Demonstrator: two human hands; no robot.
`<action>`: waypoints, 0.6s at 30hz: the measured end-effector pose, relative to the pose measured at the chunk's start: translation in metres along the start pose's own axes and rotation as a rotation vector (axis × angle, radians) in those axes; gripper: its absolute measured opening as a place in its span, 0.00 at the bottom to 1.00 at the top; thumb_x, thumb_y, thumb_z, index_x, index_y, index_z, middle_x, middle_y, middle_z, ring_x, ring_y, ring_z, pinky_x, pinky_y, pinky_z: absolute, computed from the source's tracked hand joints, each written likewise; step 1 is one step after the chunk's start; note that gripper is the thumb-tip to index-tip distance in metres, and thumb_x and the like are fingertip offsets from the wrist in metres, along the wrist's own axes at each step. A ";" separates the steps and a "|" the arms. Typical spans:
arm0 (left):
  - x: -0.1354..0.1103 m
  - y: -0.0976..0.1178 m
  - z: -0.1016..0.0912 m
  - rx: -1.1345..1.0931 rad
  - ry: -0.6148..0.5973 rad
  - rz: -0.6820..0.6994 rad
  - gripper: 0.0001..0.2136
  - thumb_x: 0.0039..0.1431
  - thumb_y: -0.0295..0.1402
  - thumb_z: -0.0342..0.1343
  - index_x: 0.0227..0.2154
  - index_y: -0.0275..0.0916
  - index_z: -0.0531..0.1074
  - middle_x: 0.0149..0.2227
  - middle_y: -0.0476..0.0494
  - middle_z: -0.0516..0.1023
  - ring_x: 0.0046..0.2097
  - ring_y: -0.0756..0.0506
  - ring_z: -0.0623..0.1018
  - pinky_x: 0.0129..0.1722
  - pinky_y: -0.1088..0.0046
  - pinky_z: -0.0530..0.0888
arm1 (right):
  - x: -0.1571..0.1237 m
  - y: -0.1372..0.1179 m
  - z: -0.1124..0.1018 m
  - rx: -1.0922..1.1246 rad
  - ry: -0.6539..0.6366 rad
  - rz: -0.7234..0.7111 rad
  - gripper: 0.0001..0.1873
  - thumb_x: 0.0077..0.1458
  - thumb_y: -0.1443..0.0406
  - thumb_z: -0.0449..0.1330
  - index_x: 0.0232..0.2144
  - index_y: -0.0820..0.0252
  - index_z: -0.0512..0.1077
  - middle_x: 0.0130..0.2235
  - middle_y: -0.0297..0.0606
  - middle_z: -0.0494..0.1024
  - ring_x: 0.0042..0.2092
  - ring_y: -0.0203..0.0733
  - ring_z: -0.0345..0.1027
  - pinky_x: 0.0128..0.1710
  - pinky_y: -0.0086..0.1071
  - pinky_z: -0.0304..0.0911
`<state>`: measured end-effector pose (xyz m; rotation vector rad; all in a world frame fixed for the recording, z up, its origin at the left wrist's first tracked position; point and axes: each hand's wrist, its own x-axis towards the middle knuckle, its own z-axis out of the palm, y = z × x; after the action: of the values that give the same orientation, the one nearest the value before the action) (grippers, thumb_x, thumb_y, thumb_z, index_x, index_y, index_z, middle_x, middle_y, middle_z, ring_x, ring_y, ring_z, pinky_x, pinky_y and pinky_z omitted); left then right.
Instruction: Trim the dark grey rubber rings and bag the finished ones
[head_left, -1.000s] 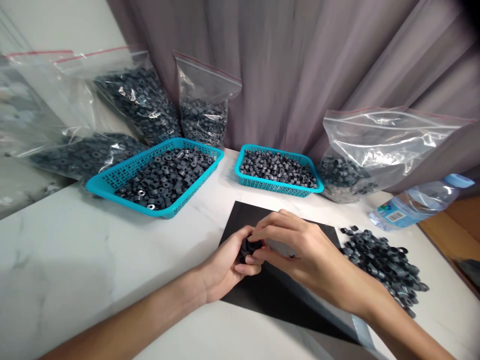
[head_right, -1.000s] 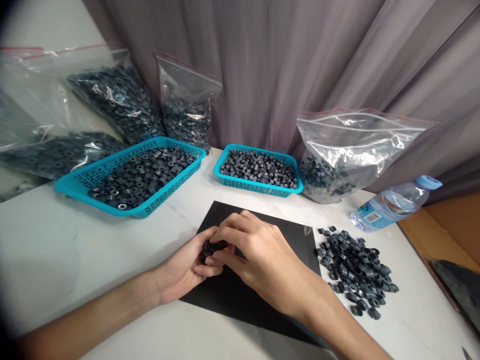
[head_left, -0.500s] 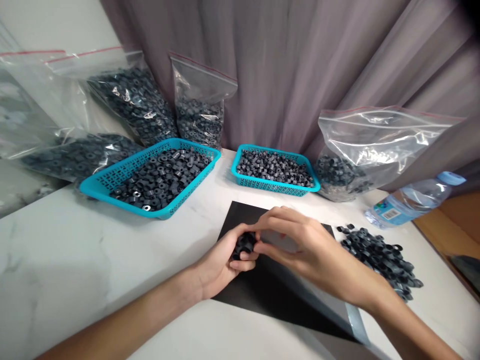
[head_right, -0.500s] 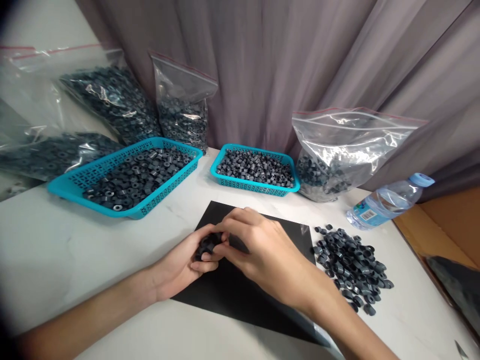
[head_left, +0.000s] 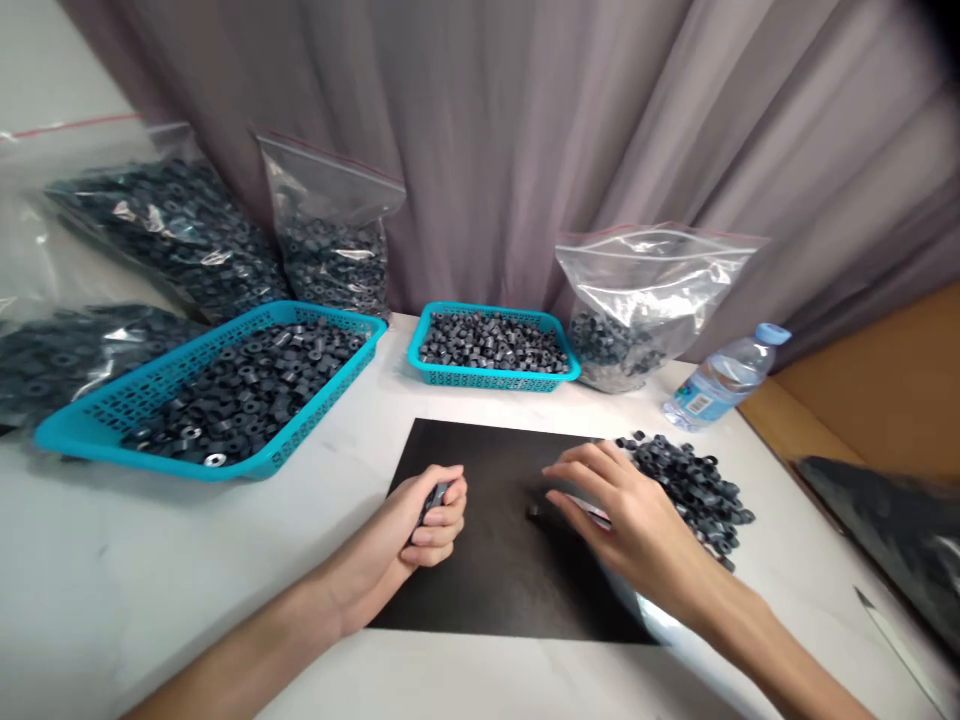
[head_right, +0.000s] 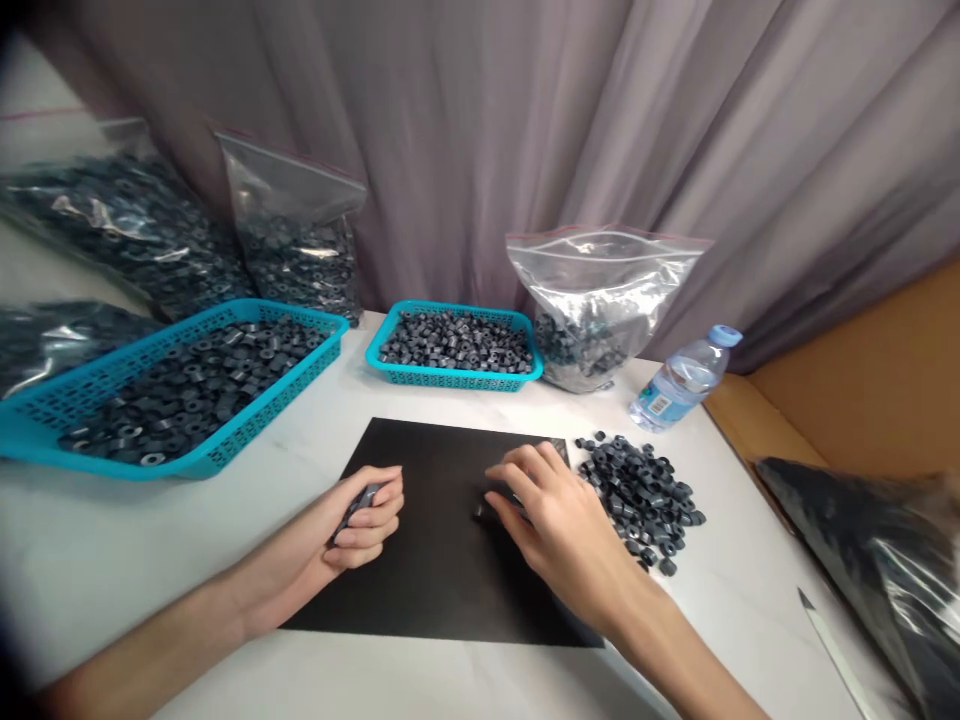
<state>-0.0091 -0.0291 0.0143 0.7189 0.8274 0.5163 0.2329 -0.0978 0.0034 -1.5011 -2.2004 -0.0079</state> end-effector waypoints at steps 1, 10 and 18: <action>0.000 0.001 -0.001 0.056 0.011 0.010 0.16 0.65 0.37 0.52 0.23 0.39 0.59 0.21 0.58 0.51 0.21 0.56 0.46 0.17 0.82 0.45 | -0.012 0.006 0.003 -0.001 0.055 0.025 0.10 0.68 0.65 0.54 0.48 0.57 0.71 0.47 0.45 0.74 0.48 0.49 0.68 0.43 0.43 0.71; 0.027 0.011 0.012 0.671 0.156 0.270 0.25 0.56 0.58 0.48 0.17 0.46 0.52 0.14 0.60 0.48 0.15 0.55 0.46 0.13 0.78 0.45 | -0.054 0.020 0.017 0.102 0.249 0.134 0.07 0.67 0.67 0.54 0.44 0.56 0.70 0.44 0.43 0.72 0.44 0.46 0.68 0.40 0.39 0.72; 0.071 0.168 0.148 1.169 0.181 1.054 0.15 0.63 0.43 0.52 0.24 0.41 0.63 0.24 0.52 0.63 0.28 0.50 0.64 0.28 0.76 0.62 | -0.049 0.019 0.032 0.246 0.457 0.128 0.08 0.67 0.68 0.50 0.40 0.56 0.69 0.41 0.42 0.70 0.41 0.45 0.68 0.38 0.37 0.71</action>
<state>0.1275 0.0737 0.1752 2.2650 0.8356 1.0410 0.2516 -0.1245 -0.0488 -1.3425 -1.6775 -0.0340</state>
